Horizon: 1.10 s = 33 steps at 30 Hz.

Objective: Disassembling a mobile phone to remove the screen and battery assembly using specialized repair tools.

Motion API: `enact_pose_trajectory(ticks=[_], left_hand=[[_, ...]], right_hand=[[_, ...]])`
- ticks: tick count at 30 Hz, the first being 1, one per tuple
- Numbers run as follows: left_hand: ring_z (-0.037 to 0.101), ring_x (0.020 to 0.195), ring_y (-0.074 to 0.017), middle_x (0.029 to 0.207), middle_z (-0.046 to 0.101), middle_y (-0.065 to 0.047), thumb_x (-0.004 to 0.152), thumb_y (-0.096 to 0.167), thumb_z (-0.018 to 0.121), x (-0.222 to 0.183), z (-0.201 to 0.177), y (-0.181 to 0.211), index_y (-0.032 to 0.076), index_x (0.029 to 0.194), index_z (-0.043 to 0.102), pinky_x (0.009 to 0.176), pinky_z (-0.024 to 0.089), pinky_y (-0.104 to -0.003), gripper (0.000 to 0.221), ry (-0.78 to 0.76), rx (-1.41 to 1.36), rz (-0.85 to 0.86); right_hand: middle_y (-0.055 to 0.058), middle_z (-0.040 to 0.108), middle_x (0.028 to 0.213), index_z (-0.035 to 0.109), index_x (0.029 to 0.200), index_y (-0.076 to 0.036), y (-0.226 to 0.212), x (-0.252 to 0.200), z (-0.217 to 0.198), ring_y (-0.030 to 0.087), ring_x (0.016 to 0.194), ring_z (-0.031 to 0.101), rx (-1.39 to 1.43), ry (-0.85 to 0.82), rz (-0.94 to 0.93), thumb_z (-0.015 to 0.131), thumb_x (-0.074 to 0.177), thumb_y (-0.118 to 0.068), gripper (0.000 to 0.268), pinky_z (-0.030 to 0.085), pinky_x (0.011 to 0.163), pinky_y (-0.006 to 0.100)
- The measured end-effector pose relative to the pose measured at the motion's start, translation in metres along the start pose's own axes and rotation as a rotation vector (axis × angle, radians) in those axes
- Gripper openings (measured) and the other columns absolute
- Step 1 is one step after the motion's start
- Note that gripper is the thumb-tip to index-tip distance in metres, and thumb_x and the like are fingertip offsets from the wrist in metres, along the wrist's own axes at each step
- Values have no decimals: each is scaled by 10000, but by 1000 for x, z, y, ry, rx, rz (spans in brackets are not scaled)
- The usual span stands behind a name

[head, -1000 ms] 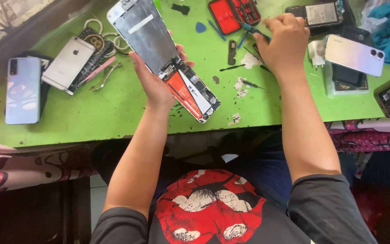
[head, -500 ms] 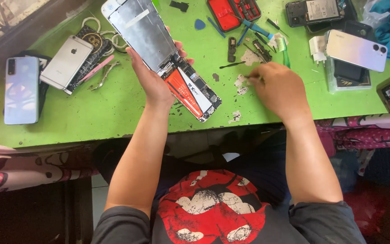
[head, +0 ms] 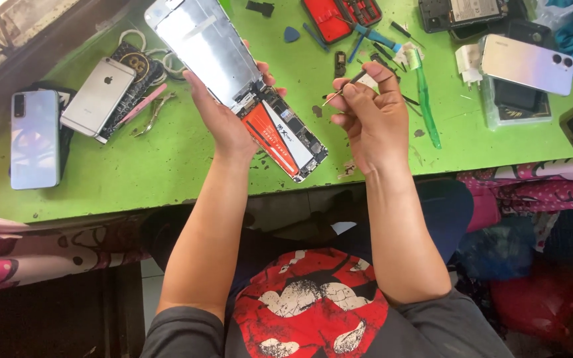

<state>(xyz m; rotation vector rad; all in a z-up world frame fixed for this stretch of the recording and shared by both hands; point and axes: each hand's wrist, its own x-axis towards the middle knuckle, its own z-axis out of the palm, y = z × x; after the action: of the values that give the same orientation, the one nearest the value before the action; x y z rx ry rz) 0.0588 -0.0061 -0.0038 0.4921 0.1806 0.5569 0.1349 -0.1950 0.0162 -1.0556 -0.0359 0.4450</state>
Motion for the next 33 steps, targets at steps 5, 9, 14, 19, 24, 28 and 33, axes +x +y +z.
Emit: enact_pose_trajectory(ticks=[5,9,14,19,24,28,33], left_hand=[[695,860,-256,994,707,-152,854,746,495,2,-13,-7,20,1304,588,768,605,-449,859,-108,2,44],[679,897,-243,1039,707,-134,931,716,452,3,-17,-13,9,1314,582,824,586,-425,814,-168,105,131],[687,963,-290,1083,720,-173,955,700,431,4,-24,-17,-13,1369,572,886,568,-481,837,-95,58,154],[687,1090,-340,1162,714,-209,964,691,448,7,-36,-25,0,1399,549,934,579,-546,822,-66,-30,118],[654,1085,-291,1138,684,-173,1004,660,443,5,-27,-23,-4,1390,554,964,555,-526,776,-180,-1,169],[650,1126,-341,1152,697,-203,994,661,445,5,-28,-22,-32,1407,535,977,564,-533,812,-124,13,155],[701,1046,-317,1080,718,-191,1027,633,390,5,-21,-22,-31,1345,568,935,578,-456,757,-100,119,245]], right_hand=[[85,666,878,490,1354,-143,8,-3,20,250,1073,728,-182,-55,-205,697,998,25,444,660,701,344],[126,615,1068,462,1319,-137,31,3,47,271,879,760,-376,-183,-601,580,1072,97,360,640,672,323],[171,615,1134,394,1477,-124,52,13,47,315,997,763,-518,-323,-706,571,1124,7,416,683,966,455],[155,664,1155,395,1521,-117,61,23,41,266,1038,779,-464,-299,-504,581,1104,46,484,669,858,376],[147,642,1168,411,1538,-135,64,27,36,234,1023,767,-439,-293,-500,620,1112,-18,489,666,944,400],[146,642,1151,413,1543,-118,64,23,40,258,1029,767,-459,-310,-541,627,1117,-16,488,671,962,418],[133,692,1136,452,1537,-167,63,24,38,216,1030,789,-593,-333,-645,643,1113,22,502,665,710,302]])
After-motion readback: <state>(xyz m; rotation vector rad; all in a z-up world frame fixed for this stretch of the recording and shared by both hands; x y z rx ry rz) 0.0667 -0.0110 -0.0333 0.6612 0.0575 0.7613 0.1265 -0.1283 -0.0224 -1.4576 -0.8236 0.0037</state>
